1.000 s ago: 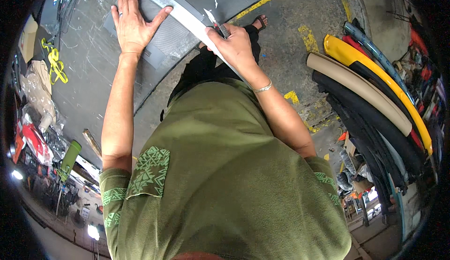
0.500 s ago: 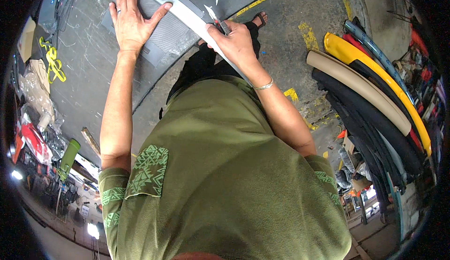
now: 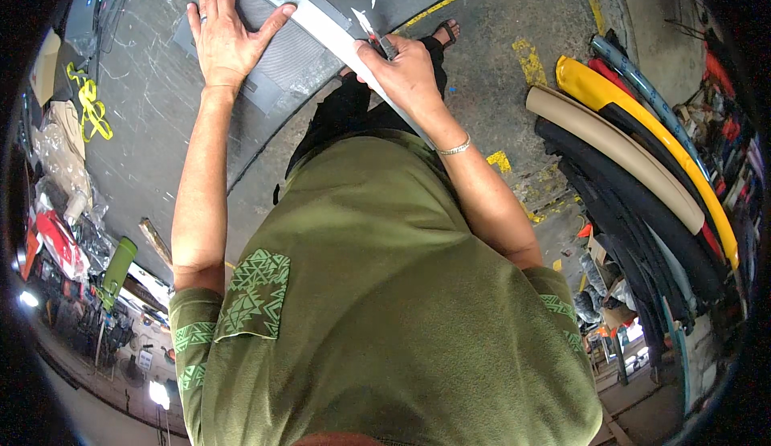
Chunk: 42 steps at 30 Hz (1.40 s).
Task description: Cut a rectangular piece of grey textile material using a metal ruler and a utility knife on a workbench.
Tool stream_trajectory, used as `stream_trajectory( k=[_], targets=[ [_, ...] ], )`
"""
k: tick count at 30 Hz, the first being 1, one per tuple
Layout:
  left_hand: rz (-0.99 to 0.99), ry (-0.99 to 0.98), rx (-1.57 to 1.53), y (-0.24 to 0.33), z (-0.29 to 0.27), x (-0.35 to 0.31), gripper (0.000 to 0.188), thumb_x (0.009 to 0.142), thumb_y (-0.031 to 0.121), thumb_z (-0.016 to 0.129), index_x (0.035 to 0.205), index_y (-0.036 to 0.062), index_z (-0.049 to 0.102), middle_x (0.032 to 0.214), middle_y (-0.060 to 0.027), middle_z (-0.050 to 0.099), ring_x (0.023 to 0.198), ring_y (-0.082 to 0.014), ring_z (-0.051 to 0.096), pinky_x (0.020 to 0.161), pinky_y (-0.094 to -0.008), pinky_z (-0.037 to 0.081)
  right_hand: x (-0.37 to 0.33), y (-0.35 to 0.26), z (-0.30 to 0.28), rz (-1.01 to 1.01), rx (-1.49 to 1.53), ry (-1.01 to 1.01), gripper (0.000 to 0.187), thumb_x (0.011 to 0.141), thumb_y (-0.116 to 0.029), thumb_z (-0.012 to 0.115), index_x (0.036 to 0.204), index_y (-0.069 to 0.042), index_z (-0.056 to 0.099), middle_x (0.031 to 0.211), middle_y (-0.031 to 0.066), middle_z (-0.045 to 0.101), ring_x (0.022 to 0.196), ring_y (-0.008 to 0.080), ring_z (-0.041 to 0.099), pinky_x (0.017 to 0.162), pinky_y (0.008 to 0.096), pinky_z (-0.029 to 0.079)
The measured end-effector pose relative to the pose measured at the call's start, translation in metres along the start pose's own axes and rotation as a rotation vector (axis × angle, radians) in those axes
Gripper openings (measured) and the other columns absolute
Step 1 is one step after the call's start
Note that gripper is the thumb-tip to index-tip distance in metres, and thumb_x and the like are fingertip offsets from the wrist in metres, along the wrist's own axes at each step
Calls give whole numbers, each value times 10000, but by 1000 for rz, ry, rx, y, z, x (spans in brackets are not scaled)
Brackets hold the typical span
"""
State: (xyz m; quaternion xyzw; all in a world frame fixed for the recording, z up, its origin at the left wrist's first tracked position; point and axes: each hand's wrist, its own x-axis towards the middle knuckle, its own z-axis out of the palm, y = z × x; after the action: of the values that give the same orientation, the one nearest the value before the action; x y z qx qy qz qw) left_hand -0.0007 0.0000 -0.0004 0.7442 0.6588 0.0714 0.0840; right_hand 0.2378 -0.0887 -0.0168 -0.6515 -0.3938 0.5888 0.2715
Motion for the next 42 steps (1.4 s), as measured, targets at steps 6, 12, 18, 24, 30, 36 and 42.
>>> stream_trajectory(
  k=[6, 12, 18, 24, 30, 36, 42],
  targets=[
    [19, 35, 5, -4, 1, 0, 1063, 722, 613, 819, 1501, 3, 429, 1562, -212, 425, 1517, -403, 301, 1249, -587, 181, 0, -2, 2, 0, -6, 9, 381, 945, -326, 721, 1000, 50, 751, 743, 92, 749, 661, 140, 736, 610, 276, 551],
    [145, 185, -82, -10, 8, 3, 1006, 743, 734, 769, 1482, 111, 489, 1573, -116, 445, 1535, -328, 299, 1249, -603, 150, 3, 10, 2, 38, 46, 26, 393, 926, -344, 739, 971, 47, 749, 738, 98, 744, 652, 153, 734, 632, 280, 545],
    [114, 164, -67, -23, 24, -2, 1025, 727, 798, 724, 1459, 110, 521, 1568, -105, 444, 1533, -323, 293, 1244, -615, 145, 2, 10, 5, 84, 24, 44, 344, 932, -328, 734, 895, 14, 744, 710, 72, 735, 642, 126, 697, 628, 278, 524],
    [95, 147, -61, -21, 22, -3, 1012, 738, 795, 717, 1454, 106, 523, 1568, -109, 446, 1528, -330, 300, 1239, -617, 155, 2, 12, 4, 77, 16, 40, 332, 936, -313, 744, 868, 12, 734, 693, 56, 725, 626, 96, 657, 615, 268, 502],
    [83, 134, -71, -20, 22, -3, 1021, 729, 799, 717, 1448, 99, 526, 1560, -109, 450, 1528, -332, 298, 1236, -619, 153, 0, 16, 3, 76, 80, 20, 265, 960, -238, 749, 930, 22, 709, 740, 33, 701, 637, 101, 668, 598, 270, 512],
    [93, 143, -92, -22, 19, -1, 1007, 737, 783, 729, 1449, 104, 517, 1569, -100, 434, 1527, -338, 293, 1245, -611, 142, 3, 12, 6, 53, 96, 27, 314, 942, -291, 747, 890, 19, 739, 702, 38, 718, 636, 89, 646, 620, 258, 501],
    [100, 126, -88, -18, 18, 0, 1003, 736, 727, 773, 1470, 105, 492, 1576, -117, 432, 1533, -336, 295, 1241, -614, 153, 4, 9, 2, 107, 101, 13, 323, 931, -293, 768, 951, 28, 738, 753, 51, 720, 650, 110, 682, 606, 267, 520]
  ],
)
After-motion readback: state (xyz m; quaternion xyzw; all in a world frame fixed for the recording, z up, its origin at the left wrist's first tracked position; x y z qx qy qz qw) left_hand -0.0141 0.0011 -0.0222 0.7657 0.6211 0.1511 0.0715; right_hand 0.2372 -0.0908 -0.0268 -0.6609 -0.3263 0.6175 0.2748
